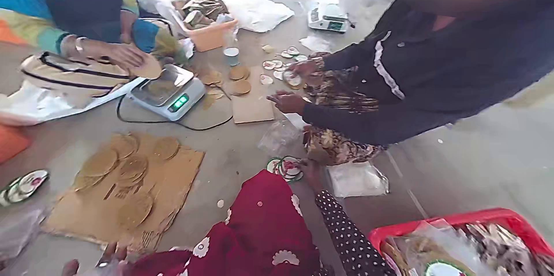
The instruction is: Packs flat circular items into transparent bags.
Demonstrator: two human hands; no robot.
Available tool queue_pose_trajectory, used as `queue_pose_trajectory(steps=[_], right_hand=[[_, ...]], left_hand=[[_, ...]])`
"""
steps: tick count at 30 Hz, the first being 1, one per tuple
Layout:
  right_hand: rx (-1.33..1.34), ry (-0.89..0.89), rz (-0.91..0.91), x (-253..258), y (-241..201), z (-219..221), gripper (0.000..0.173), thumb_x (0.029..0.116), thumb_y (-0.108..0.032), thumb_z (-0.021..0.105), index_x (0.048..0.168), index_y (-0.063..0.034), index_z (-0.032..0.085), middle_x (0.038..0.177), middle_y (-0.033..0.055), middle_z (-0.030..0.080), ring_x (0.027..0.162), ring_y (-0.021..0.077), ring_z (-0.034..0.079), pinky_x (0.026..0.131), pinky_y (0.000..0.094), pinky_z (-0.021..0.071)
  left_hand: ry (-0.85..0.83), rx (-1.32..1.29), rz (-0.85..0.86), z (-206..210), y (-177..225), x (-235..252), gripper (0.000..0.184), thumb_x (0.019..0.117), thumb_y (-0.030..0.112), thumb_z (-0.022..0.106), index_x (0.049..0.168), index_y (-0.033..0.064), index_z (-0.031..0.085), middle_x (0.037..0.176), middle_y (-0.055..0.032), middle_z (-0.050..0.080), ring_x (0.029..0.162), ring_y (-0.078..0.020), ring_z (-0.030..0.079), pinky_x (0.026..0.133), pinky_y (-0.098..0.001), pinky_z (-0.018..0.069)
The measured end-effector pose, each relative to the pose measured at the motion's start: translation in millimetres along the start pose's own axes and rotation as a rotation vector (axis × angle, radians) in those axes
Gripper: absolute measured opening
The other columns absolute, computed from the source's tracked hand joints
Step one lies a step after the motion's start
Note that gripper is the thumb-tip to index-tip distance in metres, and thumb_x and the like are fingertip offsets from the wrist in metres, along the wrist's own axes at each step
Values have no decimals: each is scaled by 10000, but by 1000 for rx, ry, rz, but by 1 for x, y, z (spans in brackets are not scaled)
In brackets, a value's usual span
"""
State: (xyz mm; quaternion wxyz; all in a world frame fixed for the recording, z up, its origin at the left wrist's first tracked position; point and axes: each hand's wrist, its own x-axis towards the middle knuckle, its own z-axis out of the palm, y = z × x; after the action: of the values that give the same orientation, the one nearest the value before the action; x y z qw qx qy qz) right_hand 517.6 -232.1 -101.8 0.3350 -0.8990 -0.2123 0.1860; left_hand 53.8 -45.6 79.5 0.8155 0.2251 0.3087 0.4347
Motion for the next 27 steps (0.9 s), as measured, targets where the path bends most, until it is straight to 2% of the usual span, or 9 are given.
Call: queue_pose_trajectory(steps=[3,5,7,9,12,15,18,22,27], right_hand=[[-108,23,-154,-5,0,2,291,1018,-203,602,1135,26,738,1151,235,716,1123,368,672,1045,555,475],[-152,12,-256,-20,-27,-4,244,1011,-162,593,1160,-55,753,1161,186,724,1101,334,687,1020,559,506],[-166,51,-370,-29,-56,-9,284,1020,-197,593,1229,-57,725,1096,239,719,1009,405,695,920,636,519],[-243,123,-545,-27,-93,-18,326,1047,-237,544,1214,-9,707,1016,307,710,937,511,690,826,728,493],[-154,146,-654,-16,-172,-9,375,1046,-290,540,1161,22,715,1048,279,708,952,424,691,889,600,522],[62,-48,-741,-14,-254,53,309,1001,-244,627,1085,37,723,1001,201,722,911,271,700,861,468,565],[185,-443,-670,-49,-326,156,184,978,-107,666,1077,41,713,951,136,722,855,168,681,833,404,571],[-19,-747,-695,-88,-358,294,211,952,-144,703,1058,37,726,982,172,729,927,261,697,904,474,547],[-409,-711,-776,-105,-372,360,296,967,-185,673,1201,-7,709,1172,223,702,1145,385,652,1020,573,485]], left_hand=[[145,31,45,-27,14,4,591,1037,578,224,1278,73,413,1158,-158,641,1043,-279,685,815,-404,605],[113,-23,138,-58,35,-5,622,990,617,436,1272,80,577,1169,-179,698,1069,-317,701,863,-461,606],[2,-111,243,-82,48,-9,723,941,639,539,1392,75,498,1305,-211,632,1197,-363,642,959,-500,573],[98,-208,348,-70,62,-8,769,926,730,429,1351,93,489,1238,-221,649,1126,-401,664,893,-529,586],[132,-382,441,-84,85,-1,811,918,778,300,1251,77,536,1143,-251,655,1039,-431,672,847,-556,580],[197,-419,496,-112,86,8,781,942,760,248,1248,96,525,1117,-215,675,1027,-404,684,845,-546,581],[326,-510,443,-125,80,14,751,939,735,340,1317,98,460,1118,-221,666,997,-408,690,815,-550,591],[394,-486,432,-125,89,12,750,969,691,316,1438,107,362,1188,-231,621,1020,-398,677,831,-543,586],[409,-536,442,-134,90,11,717,982,671,318,1409,100,403,1168,-238,634,1014,-408,680,835,-556,583]])
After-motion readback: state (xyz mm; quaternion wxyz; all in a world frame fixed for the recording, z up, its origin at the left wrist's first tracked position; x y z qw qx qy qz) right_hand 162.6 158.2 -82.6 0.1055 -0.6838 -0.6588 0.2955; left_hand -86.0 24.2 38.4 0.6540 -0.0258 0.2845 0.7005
